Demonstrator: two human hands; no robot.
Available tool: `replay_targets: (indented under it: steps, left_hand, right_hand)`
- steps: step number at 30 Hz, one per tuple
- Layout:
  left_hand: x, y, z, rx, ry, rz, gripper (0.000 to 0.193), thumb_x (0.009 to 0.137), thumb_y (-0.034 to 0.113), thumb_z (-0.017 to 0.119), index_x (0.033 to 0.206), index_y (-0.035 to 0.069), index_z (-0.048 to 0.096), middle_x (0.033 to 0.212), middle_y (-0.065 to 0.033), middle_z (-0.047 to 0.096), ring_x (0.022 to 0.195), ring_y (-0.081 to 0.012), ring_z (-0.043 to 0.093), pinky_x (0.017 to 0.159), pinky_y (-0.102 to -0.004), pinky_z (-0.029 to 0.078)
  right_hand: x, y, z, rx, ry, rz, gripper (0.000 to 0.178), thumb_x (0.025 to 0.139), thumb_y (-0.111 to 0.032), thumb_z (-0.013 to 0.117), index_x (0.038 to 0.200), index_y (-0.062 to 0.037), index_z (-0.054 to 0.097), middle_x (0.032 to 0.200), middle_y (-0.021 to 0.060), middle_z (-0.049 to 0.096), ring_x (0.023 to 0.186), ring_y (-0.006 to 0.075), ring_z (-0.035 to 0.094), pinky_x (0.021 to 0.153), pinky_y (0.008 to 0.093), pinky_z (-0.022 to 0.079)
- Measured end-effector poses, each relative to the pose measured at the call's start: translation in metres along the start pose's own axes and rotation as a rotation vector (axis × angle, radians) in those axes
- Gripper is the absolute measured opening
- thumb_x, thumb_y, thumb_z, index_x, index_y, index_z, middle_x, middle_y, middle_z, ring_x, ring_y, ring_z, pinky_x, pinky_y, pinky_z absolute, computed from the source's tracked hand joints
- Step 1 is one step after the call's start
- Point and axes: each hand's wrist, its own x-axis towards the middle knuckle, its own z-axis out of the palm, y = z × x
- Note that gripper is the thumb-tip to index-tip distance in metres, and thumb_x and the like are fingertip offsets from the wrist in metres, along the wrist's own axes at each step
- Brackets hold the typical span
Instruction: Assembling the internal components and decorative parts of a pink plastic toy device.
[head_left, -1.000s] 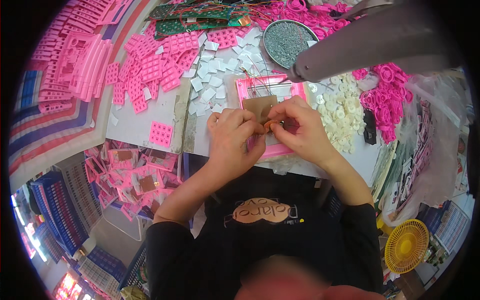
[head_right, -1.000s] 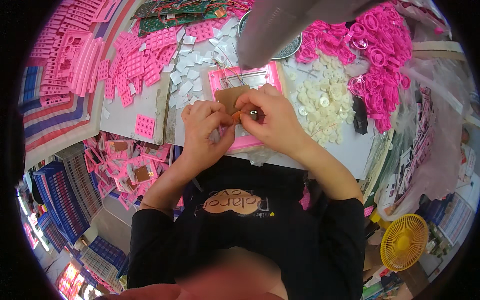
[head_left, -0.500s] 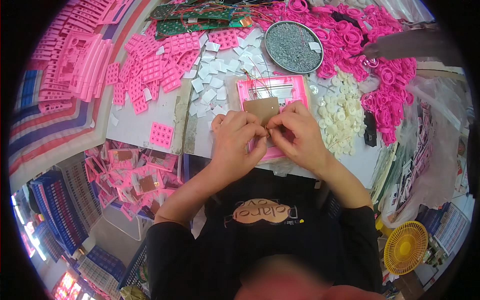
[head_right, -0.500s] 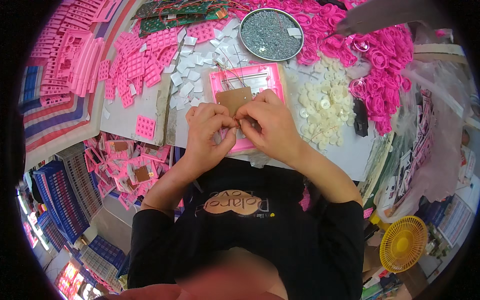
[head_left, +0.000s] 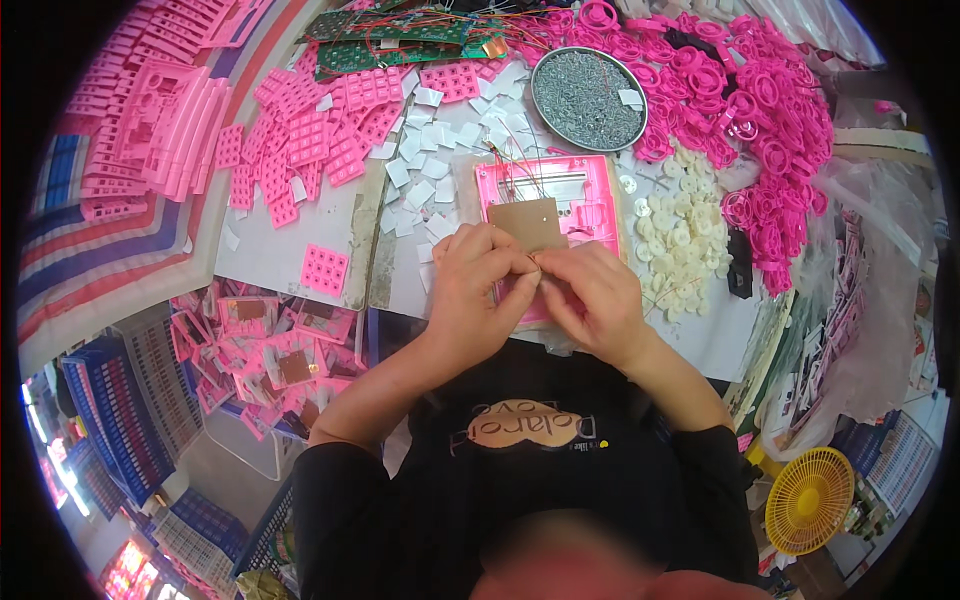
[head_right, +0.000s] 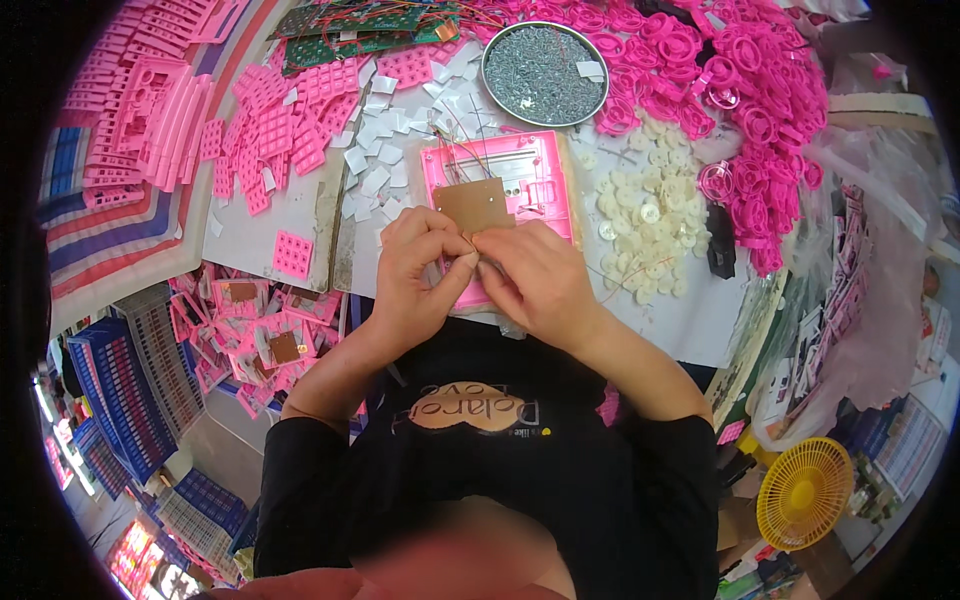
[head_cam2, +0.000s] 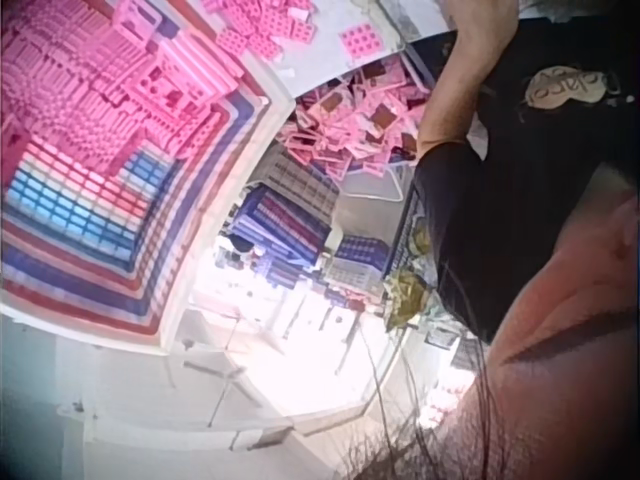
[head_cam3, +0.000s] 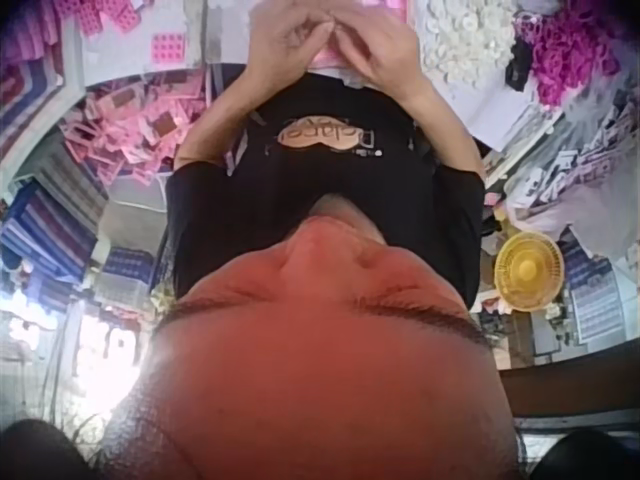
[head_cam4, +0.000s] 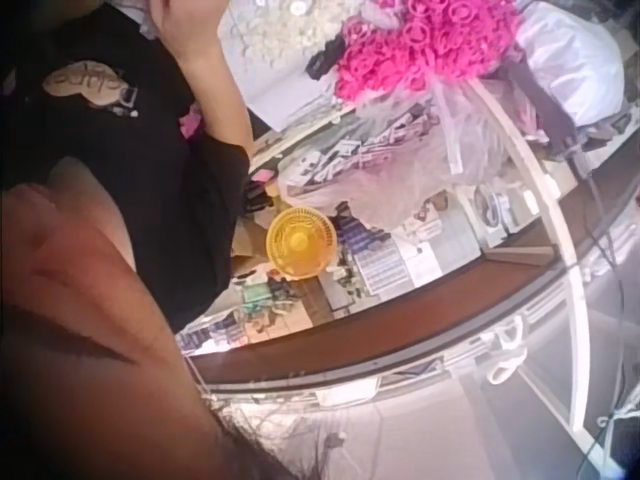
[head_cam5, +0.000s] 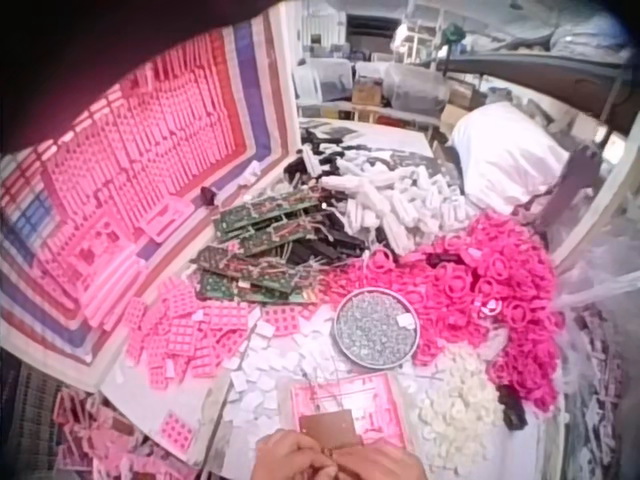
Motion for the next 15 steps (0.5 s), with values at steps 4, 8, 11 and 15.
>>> replay_targets:
  steps: [4, 8, 11, 15]
  left_hand:
    - [0.001, 0.004, -0.002, 0.060, -0.015, 0.054, 0.011, 0.079, 0.007, 0.075, 0.085, 0.011, 0.068, 0.090, -0.0028, 0.059, 0.088, -0.0230, 0.056, 0.083, -0.0383, 0.035]
    - [0.005, 0.009, -0.002, 0.182, -0.005, 0.156, 0.012, 0.077, 0.008, 0.075, 0.083, 0.012, 0.066, 0.088, -0.0017, 0.058, 0.086, -0.0222, 0.055, 0.081, -0.0401, 0.031]
    - [0.007, 0.011, -0.003, 0.220, -0.008, 0.182, 0.013, 0.076, 0.008, 0.075, 0.082, 0.013, 0.064, 0.088, -0.0012, 0.058, 0.086, -0.0217, 0.054, 0.080, -0.0408, 0.029]
    - [0.008, 0.012, -0.003, 0.248, -0.015, 0.203, 0.014, 0.075, 0.008, 0.075, 0.082, 0.013, 0.064, 0.087, -0.0005, 0.057, 0.086, -0.0216, 0.054, 0.080, -0.0411, 0.028]
  right_hand:
    - [-0.007, 0.004, -0.001, 0.096, -0.020, 0.068, 0.025, 0.078, 0.000, 0.077, 0.102, -0.0019, 0.069, 0.093, 0.0100, 0.073, 0.070, 0.0244, 0.066, 0.062, 0.0336, 0.054]
    - [-0.007, 0.001, -0.004, -0.071, 0.021, -0.045, 0.023, 0.078, -0.001, 0.078, 0.100, -0.0012, 0.069, 0.090, 0.0100, 0.073, 0.070, 0.0247, 0.068, 0.062, 0.0336, 0.054]
    - [-0.004, -0.003, -0.006, -0.151, 0.040, -0.101, 0.022, 0.078, -0.001, 0.078, 0.099, -0.0011, 0.068, 0.090, 0.0102, 0.073, 0.071, 0.0248, 0.069, 0.060, 0.0335, 0.054]
    - [0.001, -0.006, -0.009, -0.179, -0.012, -0.107, 0.023, 0.077, -0.001, 0.077, 0.098, -0.0012, 0.067, 0.086, 0.0096, 0.071, 0.070, 0.0245, 0.068, 0.058, 0.0338, 0.053]
